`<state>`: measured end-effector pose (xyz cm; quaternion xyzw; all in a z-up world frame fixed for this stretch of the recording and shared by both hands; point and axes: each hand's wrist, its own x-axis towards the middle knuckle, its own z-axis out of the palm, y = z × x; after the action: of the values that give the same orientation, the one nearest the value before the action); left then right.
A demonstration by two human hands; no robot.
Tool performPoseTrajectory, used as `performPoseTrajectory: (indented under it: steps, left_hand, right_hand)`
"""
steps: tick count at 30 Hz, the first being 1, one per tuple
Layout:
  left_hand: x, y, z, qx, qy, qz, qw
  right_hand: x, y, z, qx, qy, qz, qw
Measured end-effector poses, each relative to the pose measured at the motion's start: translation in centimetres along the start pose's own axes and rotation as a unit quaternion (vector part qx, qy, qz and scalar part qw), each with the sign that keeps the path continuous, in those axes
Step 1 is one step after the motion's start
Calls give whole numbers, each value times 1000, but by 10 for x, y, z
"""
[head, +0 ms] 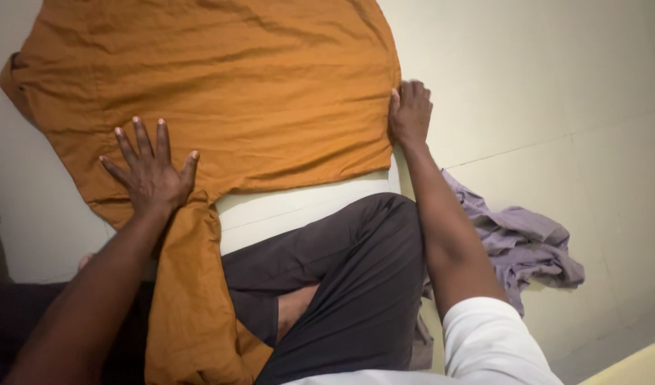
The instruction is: The person folds a shirt while sitting on the floor. They lay the shirt flat, fold the sleeves and sides inward, and finally fold the shirt in half.
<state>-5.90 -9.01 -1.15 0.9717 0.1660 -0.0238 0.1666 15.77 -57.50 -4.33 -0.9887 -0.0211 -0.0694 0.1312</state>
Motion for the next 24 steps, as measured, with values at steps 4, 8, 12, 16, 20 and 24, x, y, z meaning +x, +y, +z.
performPoseTrajectory:
  steps: [4, 8, 12, 16, 20, 24]
  left_hand:
    - [0, 0, 2, 20, -2, -14, 1000]
    - [9, -1, 3, 45, -7, -5, 999]
    - [21, -9, -19, 19, -90, -86, 992]
    - [4, -33, -52, -24, -10, -241, 970]
    - [-17, -57, -80, -107, -92, -424, 895]
    - [-1, -89, -36, -169, -172, -412, 879]
  right_hand:
    - [-3, 1, -26, 30, -143, 134, 980]
    - [-33, 20, -43, 41, -300, 166, 938]
    - [-70, 22, -51, 156, -348, 198, 903]
    - [-90, 13, -65, 300, -325, 167, 881]
    - [-91, 11, -69, 369, -300, 166, 864]
    - [-94, 13, -69, 469, -290, 161, 819]
